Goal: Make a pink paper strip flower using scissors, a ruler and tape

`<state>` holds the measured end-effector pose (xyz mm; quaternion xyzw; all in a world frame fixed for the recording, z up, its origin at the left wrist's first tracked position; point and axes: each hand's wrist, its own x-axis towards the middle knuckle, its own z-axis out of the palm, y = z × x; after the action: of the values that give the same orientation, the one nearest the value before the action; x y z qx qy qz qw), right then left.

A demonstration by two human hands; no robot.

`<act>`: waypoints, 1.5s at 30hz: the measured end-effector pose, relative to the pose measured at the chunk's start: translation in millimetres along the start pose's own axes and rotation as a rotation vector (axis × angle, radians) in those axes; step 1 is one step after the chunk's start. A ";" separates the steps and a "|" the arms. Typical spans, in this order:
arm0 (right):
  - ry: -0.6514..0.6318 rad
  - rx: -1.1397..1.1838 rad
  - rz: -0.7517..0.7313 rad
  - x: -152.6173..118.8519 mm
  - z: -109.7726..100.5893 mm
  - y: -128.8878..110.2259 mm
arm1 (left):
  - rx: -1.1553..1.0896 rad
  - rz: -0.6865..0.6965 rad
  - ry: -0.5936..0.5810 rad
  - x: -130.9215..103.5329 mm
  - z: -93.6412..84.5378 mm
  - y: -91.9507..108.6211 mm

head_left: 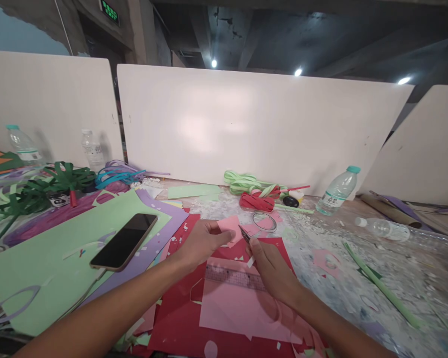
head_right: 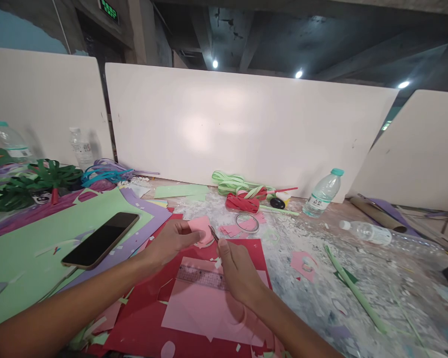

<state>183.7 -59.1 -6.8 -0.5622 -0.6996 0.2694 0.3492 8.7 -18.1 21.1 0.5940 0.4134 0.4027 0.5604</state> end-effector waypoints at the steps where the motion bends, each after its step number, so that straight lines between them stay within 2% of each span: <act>1: -0.008 0.003 0.005 0.1 0.1 0.6 | -0.005 0.011 0.001 0.2 -0.4 -0.5; 15: -0.003 0.007 0.010 0.7 1.7 2.2 | -0.004 0.033 -0.006 -2.6 -0.3 3.5; 30: -0.001 0.004 0.009 1.0 2.0 2.0 | 0.035 0.046 -0.028 -0.2 -2.2 -1.4; 36: -0.001 -0.007 0.013 -0.4 2.4 3.6 | 0.036 0.093 -0.012 0.3 -3.5 -3.9; 45: 0.000 -0.006 -0.005 0.6 3.5 5.4 | 0.043 0.079 0.003 -0.5 -1.7 -1.4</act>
<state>184.1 -57.3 -13.0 -0.5614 -0.7018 0.2664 0.3483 6.9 -17.9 19.8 0.6210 0.3991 0.4165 0.5307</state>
